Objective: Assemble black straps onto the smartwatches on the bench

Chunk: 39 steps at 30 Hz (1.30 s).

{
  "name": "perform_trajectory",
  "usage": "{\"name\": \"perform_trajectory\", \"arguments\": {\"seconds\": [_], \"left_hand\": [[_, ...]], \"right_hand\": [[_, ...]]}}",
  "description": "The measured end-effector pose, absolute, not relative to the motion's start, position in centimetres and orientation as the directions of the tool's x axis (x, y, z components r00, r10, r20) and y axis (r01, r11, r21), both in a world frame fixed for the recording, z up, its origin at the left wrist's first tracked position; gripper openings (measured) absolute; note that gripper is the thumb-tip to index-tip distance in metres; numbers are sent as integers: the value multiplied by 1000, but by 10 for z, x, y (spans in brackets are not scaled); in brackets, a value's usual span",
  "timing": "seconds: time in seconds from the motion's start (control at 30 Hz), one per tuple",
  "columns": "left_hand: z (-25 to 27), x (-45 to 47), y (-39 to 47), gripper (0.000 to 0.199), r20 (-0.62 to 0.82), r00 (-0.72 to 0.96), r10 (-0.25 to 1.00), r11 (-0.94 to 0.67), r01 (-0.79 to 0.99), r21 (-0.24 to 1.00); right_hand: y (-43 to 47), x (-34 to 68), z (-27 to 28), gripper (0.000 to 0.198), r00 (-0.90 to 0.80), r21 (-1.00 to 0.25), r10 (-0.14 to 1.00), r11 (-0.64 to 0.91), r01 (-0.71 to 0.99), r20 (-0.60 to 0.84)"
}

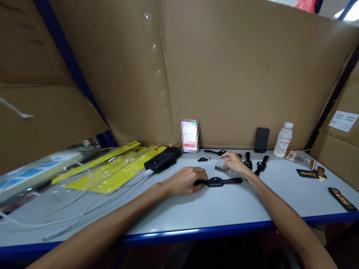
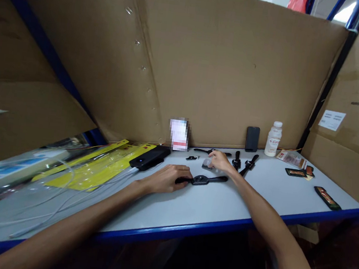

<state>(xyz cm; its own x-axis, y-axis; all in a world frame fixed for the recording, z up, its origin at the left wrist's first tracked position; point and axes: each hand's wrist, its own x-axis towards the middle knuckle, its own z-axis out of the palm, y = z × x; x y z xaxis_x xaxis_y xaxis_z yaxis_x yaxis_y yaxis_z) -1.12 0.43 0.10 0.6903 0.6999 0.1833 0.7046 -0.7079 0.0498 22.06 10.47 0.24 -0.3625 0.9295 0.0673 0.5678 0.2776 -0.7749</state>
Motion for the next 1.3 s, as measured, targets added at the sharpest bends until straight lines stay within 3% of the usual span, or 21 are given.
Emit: {"name": "perform_trajectory", "arguments": {"seconds": [0.13,0.23,0.4,1.0,1.07,1.2,1.3], "left_hand": [[0,-12,4,22,194,712,675,-728,685,19],[-1,-12,5,23,191,709,679,-722,691,4],[-1,-11,5,25,202,707,678,-722,692,3],[3,-6,1,27,176,691,701,-703,711,12],[4,-5,0,26,167,685,709,-695,719,1],[6,-2,-1,24,153,686,712,-693,721,-5],[7,-2,-1,23,156,684,712,-693,721,-4]], "right_hand": [[96,230,15,6,-552,-896,834,263,357,25],[91,232,14,7,-646,-949,763,192,250,-15],[87,223,4,6,-656,-917,747,186,354,-102],[81,222,8,8,-680,-797,726,348,495,-105],[82,221,11,9,-668,-711,741,436,552,-65],[88,208,17,17,-595,-380,789,602,702,151],[92,185,21,20,-585,-275,777,630,726,232]]}}
